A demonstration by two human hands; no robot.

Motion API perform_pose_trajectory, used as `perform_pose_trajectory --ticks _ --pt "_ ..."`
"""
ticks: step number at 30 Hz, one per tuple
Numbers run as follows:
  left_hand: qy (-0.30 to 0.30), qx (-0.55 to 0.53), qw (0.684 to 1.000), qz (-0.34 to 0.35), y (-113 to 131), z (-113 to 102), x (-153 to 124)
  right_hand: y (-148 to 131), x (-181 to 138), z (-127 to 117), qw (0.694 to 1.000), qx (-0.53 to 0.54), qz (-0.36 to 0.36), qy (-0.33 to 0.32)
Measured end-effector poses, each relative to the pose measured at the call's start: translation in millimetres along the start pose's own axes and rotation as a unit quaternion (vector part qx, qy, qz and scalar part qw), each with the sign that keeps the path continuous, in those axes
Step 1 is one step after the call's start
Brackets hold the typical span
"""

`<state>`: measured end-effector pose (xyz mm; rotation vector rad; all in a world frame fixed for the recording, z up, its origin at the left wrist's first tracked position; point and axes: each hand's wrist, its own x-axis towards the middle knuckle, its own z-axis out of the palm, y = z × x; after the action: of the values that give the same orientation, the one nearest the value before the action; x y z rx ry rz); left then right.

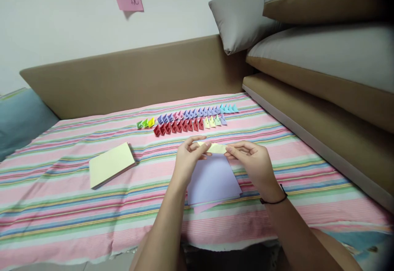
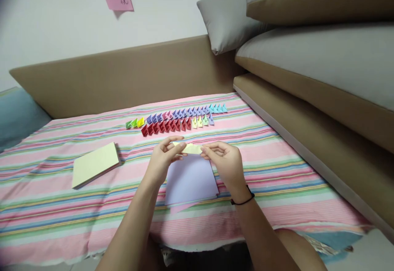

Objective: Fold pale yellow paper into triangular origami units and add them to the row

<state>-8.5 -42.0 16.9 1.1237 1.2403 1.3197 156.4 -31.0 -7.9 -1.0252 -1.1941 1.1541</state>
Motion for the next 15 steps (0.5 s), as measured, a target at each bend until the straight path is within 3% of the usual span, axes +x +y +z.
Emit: perform_pose_trajectory --ticks 4,9,15 --pt "-0.017 -0.004 1.0 -0.015 0 5 -4 3 1 2 0.999 0.035 -0.006 -0.035" --pt "-0.006 0.035 0.999 0.033 -3 7 -3 10 2 6 0.992 0.042 0.02 -0.114" --pt "-0.057 0.028 0.998 0.003 -4 2 1 10 1 3 0.996 -0.002 0.024 -0.085"
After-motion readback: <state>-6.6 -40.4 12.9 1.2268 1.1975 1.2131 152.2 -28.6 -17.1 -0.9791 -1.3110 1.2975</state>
